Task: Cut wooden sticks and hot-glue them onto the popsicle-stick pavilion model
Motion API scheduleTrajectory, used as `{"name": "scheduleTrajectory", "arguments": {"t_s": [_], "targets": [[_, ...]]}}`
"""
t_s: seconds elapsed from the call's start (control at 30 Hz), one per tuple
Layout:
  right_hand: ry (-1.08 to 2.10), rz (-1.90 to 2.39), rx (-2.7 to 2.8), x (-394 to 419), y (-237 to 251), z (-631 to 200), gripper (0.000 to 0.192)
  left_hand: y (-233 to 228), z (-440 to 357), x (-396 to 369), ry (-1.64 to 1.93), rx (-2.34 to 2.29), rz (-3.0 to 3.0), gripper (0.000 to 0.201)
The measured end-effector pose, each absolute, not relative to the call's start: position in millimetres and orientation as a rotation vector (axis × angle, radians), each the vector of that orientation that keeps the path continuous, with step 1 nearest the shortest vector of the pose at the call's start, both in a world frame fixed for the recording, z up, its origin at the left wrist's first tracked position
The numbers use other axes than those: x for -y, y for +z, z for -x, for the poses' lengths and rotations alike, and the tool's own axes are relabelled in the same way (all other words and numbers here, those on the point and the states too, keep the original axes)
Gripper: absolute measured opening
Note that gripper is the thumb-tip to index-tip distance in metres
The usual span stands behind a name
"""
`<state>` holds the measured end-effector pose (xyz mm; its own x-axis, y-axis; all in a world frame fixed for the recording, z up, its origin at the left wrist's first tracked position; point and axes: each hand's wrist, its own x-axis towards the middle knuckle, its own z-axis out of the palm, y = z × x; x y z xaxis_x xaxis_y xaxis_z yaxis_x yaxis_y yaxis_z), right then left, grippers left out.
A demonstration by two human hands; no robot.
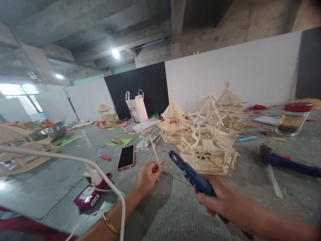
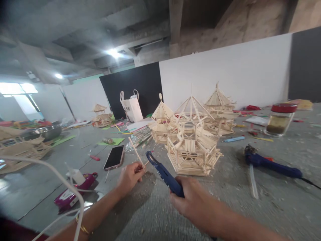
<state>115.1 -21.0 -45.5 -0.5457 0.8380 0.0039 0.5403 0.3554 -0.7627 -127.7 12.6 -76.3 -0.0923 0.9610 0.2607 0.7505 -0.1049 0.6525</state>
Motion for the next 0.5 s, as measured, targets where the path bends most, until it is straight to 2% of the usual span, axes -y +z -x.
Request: {"name": "scheduleTrajectory", "arguments": {"t_s": [0.5], "targets": [[1.206,1.168,2.184,19.2,-52.2,-118.4,0.013,-76.1,126.0,-17.1,1.010,-1.847,-1.913,0.019]]}}
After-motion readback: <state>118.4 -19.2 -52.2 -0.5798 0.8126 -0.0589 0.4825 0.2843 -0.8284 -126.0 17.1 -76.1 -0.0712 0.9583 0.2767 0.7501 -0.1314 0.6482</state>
